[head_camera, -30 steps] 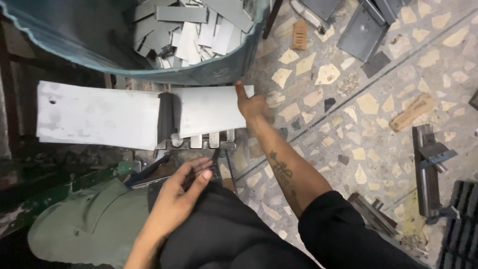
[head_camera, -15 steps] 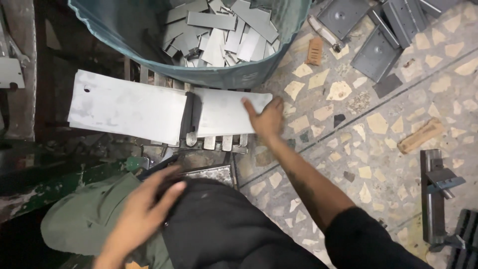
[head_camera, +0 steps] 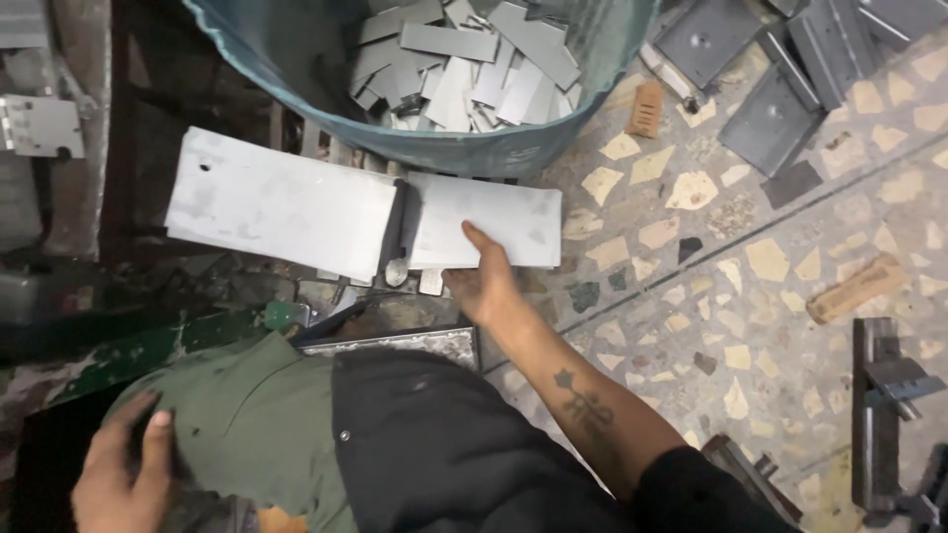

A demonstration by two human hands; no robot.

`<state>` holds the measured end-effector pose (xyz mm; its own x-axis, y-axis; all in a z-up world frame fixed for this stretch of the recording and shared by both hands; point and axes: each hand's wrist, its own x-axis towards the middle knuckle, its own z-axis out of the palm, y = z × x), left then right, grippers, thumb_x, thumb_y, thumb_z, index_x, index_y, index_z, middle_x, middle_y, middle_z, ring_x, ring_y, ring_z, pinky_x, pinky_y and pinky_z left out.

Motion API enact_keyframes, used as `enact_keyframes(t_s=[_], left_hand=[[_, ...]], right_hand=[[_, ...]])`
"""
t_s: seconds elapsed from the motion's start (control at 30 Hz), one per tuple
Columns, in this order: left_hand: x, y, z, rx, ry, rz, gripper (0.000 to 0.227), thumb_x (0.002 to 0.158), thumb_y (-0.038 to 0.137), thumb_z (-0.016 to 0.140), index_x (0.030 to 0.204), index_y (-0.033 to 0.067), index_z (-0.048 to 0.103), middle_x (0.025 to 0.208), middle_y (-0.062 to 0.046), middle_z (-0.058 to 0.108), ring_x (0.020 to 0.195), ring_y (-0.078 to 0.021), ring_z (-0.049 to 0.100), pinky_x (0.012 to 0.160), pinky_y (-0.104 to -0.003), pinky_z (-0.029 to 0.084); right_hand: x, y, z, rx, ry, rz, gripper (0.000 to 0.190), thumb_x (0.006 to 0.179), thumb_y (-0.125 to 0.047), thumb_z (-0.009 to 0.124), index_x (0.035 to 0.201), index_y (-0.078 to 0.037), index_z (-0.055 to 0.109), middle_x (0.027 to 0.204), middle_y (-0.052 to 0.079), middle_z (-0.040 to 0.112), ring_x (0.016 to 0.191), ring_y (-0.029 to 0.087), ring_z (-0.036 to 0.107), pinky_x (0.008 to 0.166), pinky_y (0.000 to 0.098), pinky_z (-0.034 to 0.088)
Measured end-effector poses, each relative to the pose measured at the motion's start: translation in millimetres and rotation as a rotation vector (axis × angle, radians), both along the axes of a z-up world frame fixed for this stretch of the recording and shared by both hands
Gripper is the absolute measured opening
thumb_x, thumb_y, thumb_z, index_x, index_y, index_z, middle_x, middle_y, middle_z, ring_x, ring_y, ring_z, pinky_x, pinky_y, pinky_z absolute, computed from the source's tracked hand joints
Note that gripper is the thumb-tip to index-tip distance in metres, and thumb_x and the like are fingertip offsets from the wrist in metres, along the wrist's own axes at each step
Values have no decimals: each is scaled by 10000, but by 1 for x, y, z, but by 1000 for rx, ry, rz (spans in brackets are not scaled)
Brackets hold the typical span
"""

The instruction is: Feeding metal sheets into a stamping press to punch holes and sorting them.

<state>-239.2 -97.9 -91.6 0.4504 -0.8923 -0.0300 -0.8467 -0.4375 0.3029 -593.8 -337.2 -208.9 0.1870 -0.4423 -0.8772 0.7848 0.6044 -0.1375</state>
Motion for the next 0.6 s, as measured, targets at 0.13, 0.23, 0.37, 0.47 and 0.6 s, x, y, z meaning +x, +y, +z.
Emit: enact_keyframes(t_s=[0.13, 0.23, 0.37, 0.47, 0.6], left_hand=[[-14, 5, -16, -93, -16, -31, 372, 1136, 136, 595, 1433, -77, 662, 1342, -269, 677, 1139, -441, 646, 956, -469, 502], [-45, -5, -11, -302, -2, -42, 315, 1175, -17, 491, 1396, -200, 622, 1364, -358, 641, 1223, -512, 606, 1077, -515, 465], [-59, -13, -8, -371, -13, 8, 305, 1181, -22, 466, 1324, -247, 615, 1360, -397, 625, 1293, -522, 581, 1266, -564, 360], [-59, -14, -7, -374, -4, 9, 293, 1170, -37, 467, 1316, -248, 608, 1360, -402, 617, 1301, -521, 575, 1273, -567, 349], [-58, -15, -9, -385, 41, 33, 279, 1160, -30, 466, 1326, -199, 613, 1397, -347, 617, 1365, -492, 546, 1257, -525, 353]], right_hand=[[18, -5, 41, 75, 71, -56, 650, 945, -238, 579, 1560, -113, 412, 1693, 206, 161, 1558, 446, 81, 1265, 581, 189], [33, -5, 23, 105, -36, -132, 562, 956, -212, 582, 1421, 68, 436, 1363, 237, 504, 1274, 329, 509, 1219, 503, 365], [43, -14, 3, 156, -33, -210, 475, 954, -242, 623, 1357, 1, 556, 1282, 157, 630, 1179, 267, 604, 1106, 454, 481], [46, -18, 23, 141, -16, -194, 452, 968, -224, 612, 1359, -7, 547, 1254, 151, 612, 1122, 249, 598, 1063, 412, 501], [60, -29, 46, 142, 49, -81, 446, 946, -227, 639, 1366, -80, 615, 1341, 193, 539, 1047, 226, 534, 995, 276, 504]])
